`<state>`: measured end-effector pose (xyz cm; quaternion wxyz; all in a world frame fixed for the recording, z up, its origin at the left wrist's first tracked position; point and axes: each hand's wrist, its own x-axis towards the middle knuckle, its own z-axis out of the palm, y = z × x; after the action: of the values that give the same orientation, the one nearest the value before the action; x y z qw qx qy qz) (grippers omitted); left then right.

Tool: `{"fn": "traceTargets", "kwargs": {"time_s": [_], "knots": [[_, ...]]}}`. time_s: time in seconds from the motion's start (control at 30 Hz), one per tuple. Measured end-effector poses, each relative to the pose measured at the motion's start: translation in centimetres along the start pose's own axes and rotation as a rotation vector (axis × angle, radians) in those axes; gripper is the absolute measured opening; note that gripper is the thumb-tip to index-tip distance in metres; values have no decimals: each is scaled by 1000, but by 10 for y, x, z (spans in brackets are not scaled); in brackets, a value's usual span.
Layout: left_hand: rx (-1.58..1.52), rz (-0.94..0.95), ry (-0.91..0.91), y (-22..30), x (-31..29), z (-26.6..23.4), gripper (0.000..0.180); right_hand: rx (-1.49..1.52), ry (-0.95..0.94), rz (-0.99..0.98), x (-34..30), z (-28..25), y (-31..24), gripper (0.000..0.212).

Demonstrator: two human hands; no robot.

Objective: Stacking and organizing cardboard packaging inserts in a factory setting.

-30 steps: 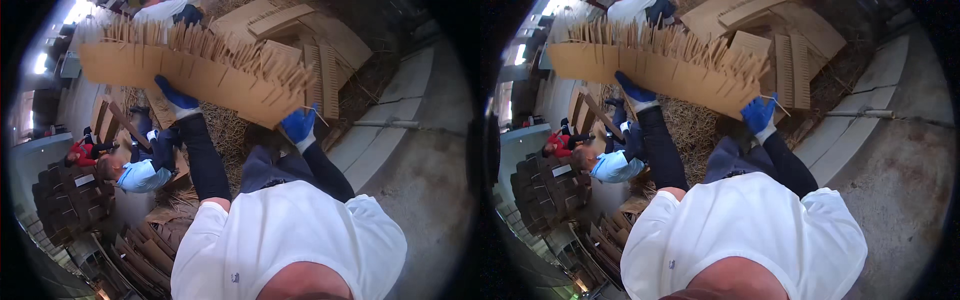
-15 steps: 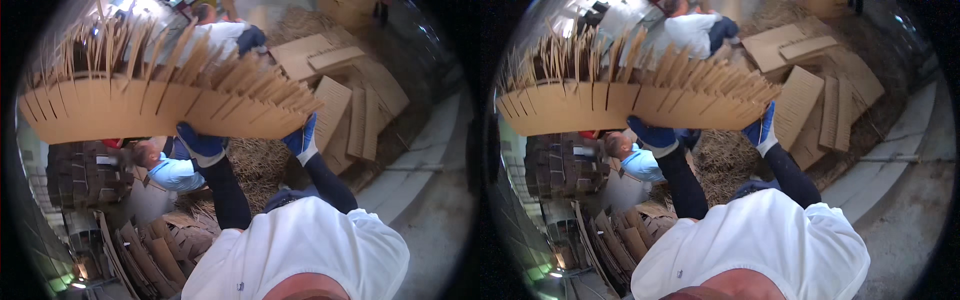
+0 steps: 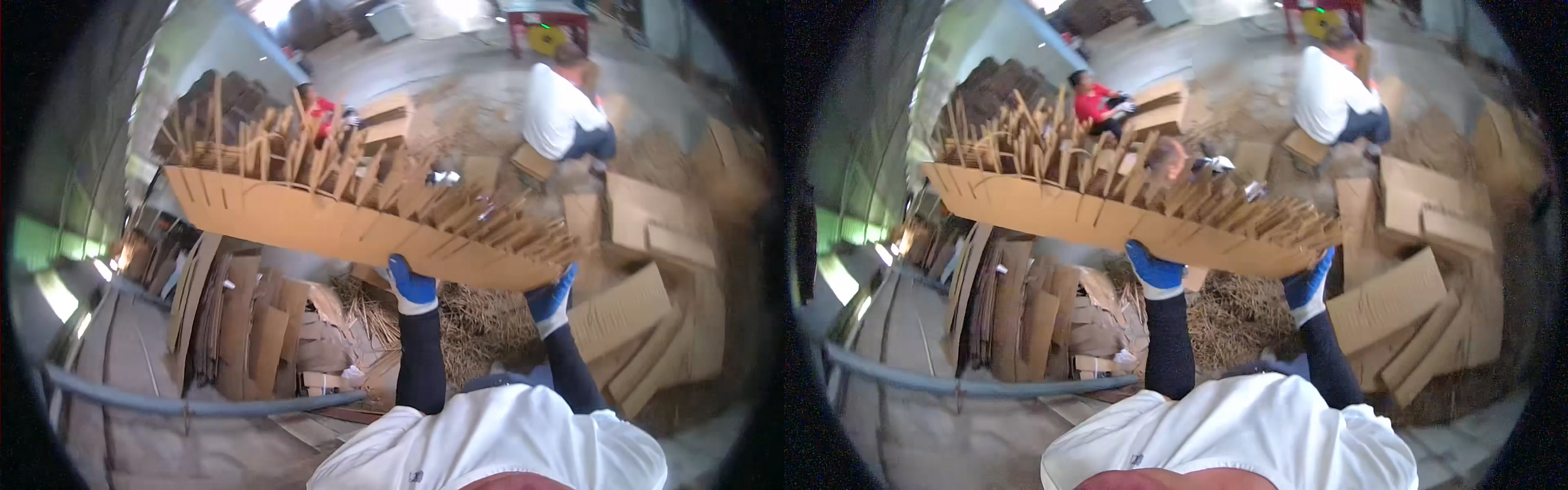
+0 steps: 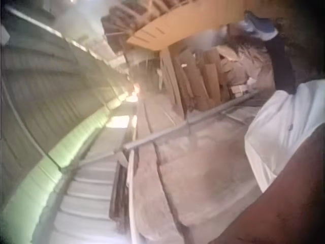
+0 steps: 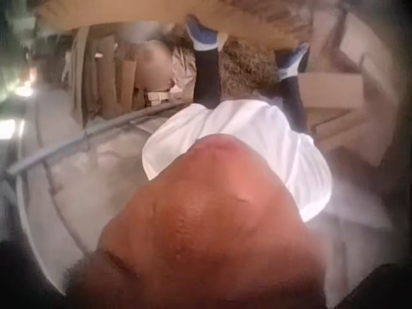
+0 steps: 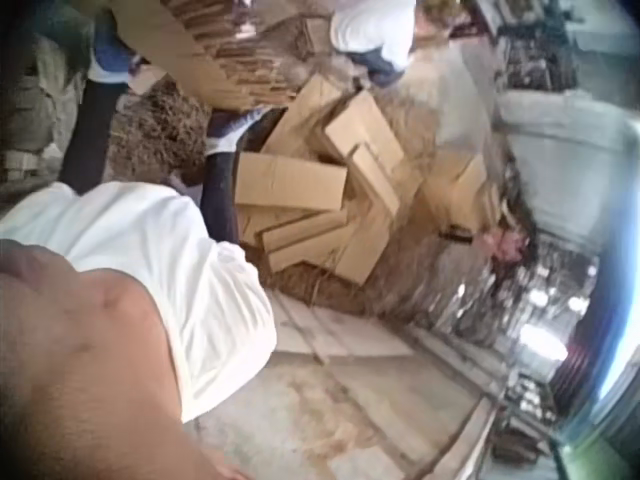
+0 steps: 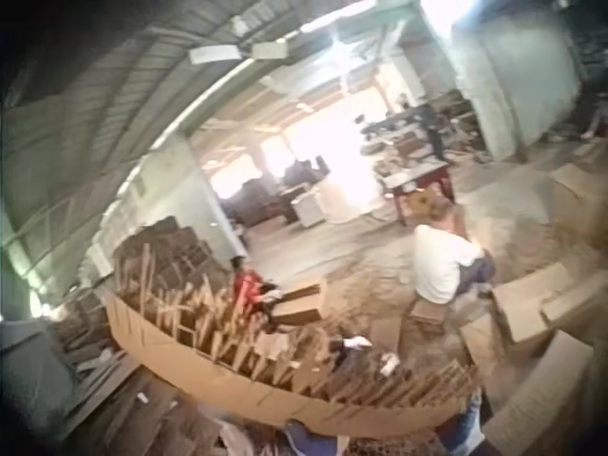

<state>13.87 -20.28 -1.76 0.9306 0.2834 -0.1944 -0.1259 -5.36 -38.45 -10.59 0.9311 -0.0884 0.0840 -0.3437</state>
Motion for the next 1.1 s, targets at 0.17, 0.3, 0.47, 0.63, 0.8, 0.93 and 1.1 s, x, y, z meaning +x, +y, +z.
{"fn": "traceTargets", "kwargs": {"time_s": [0.17, 0.3, 0.47, 0.63, 0.8, 0.93, 1.1], "knots": [[123, 180, 74, 23, -30, 10, 65, -60, -33, 138, 18, -14, 9, 82], [155, 248, 12, 38, -56, 37, 64, 54, -130, 328, 22, -9, 4, 84], [65, 326, 83, 12, -82, 63, 60, 16, -37, 289, 17, -5, 0, 81], [161, 371, 261, -7, -106, 73, 59, -6, -66, 393, 1, 16, -8, 79], [74, 174, 52, 18, -98, 84, 70, -58, -172, 431, -3, 35, -35, 79], [189, 357, 318, 7, -117, 96, 73, -72, -119, 476, -13, 36, -32, 80], [-35, 141, 26, 21, -105, 76, 58, -55, 20, 470, 6, 8, -16, 74]]}}
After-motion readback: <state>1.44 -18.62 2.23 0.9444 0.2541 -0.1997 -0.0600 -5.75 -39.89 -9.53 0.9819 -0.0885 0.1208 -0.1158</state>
